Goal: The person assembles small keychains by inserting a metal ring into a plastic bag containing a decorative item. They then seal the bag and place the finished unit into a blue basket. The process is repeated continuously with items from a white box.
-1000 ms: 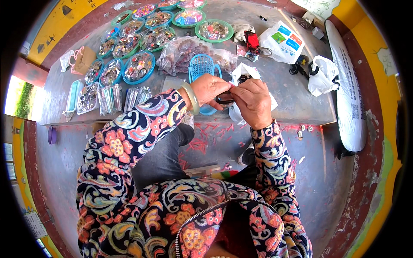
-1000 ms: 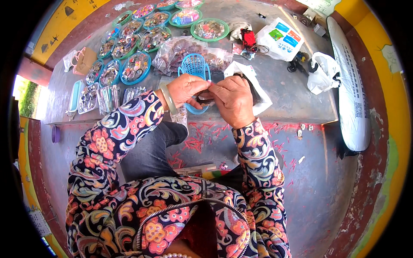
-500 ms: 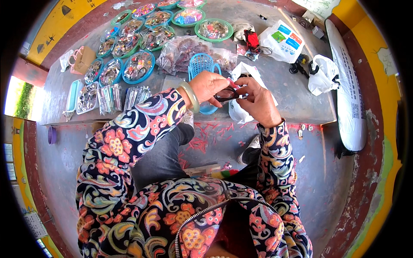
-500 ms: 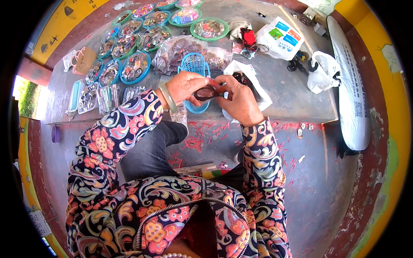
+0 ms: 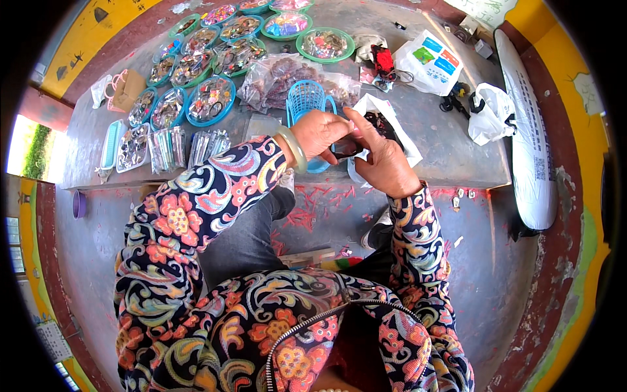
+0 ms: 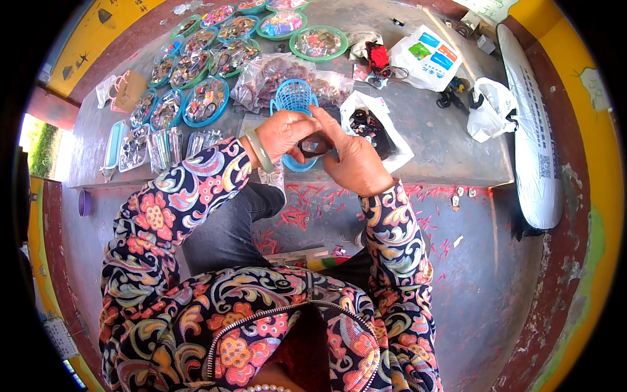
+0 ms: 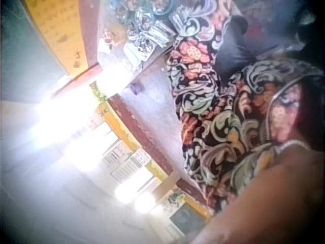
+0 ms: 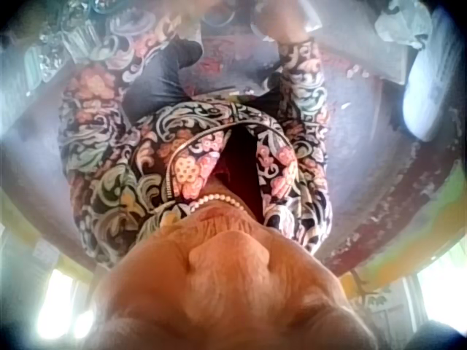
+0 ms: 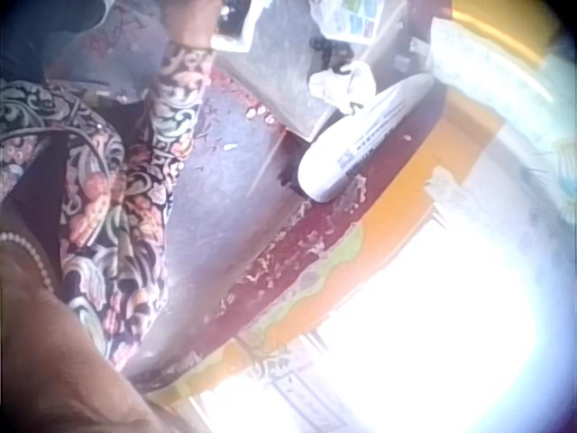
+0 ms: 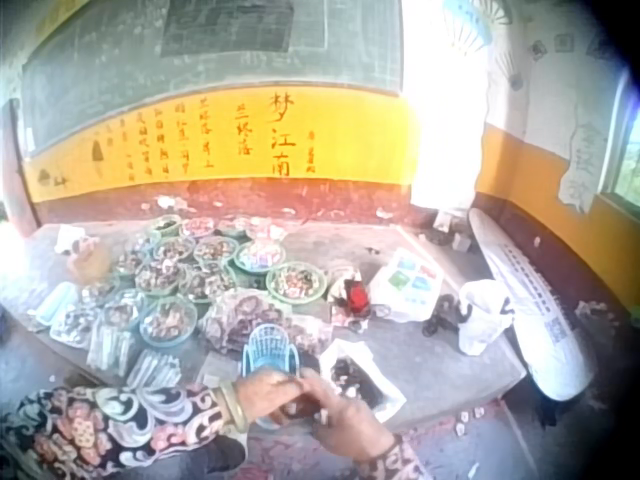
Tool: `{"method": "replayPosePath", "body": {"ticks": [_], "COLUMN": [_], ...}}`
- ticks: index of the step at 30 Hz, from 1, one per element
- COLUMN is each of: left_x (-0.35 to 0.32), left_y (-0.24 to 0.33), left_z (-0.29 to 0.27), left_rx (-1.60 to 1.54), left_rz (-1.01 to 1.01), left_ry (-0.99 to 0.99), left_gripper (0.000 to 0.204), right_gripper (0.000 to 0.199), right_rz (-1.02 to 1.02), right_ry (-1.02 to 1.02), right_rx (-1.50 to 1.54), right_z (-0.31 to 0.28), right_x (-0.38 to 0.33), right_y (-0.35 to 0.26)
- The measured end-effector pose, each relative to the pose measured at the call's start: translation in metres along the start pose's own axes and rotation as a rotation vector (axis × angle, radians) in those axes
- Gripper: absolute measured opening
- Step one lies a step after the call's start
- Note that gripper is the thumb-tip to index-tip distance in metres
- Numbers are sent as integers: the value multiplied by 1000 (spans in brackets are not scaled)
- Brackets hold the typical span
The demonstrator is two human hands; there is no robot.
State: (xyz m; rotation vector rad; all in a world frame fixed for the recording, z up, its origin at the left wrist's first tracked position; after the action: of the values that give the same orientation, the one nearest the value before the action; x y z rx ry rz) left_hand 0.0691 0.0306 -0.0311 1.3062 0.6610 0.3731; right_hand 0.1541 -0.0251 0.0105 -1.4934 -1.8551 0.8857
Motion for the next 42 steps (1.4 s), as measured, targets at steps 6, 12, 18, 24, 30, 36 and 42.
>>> {"method": "replayPosePath", "body": {"ticks": [6,12,18,24,30,36,42], "left_x": [0,2,3,0,6,9,8], "left_y": [-2,-8,19,11,1,0,-2], "left_z": [5,3,-20,-41,-6,-8,-5], "left_rx": [-73,-41,189,46,-210,-231,-236], "left_rz": [-78,-105,93,-29,-73,-58,-96], "left_ry": [2,1,138,261,-8,23,-4], "left_gripper": [31,32,40,48,39,28,25], "right_gripper": [78,76,64,58,59,57,58], "right_rz": [-77,-59,173,151,172,157,153], "right_ry": [12,86,235,567,524,457,354], "right_rx": [268,243,444,984,1162,1256,1176], "right_z": [15,18,-2,-28,-7,1,7], "right_x": [4,8,7,-3,1,3,6], "right_y": [4,15,33,66,65,52,52]}}
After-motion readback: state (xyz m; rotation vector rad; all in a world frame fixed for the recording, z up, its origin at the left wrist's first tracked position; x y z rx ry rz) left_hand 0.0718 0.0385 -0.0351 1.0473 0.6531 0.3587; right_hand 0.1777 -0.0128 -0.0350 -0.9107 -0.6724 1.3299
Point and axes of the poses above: each hand's wrist, its own x-axis towards the middle knuckle, its own z-axis out of the palm, y = z × x, the point moved 8 cm from there along x, towards the middle knuckle, and after that the axes turned 1 degree about -x, right-handed, at the moved point
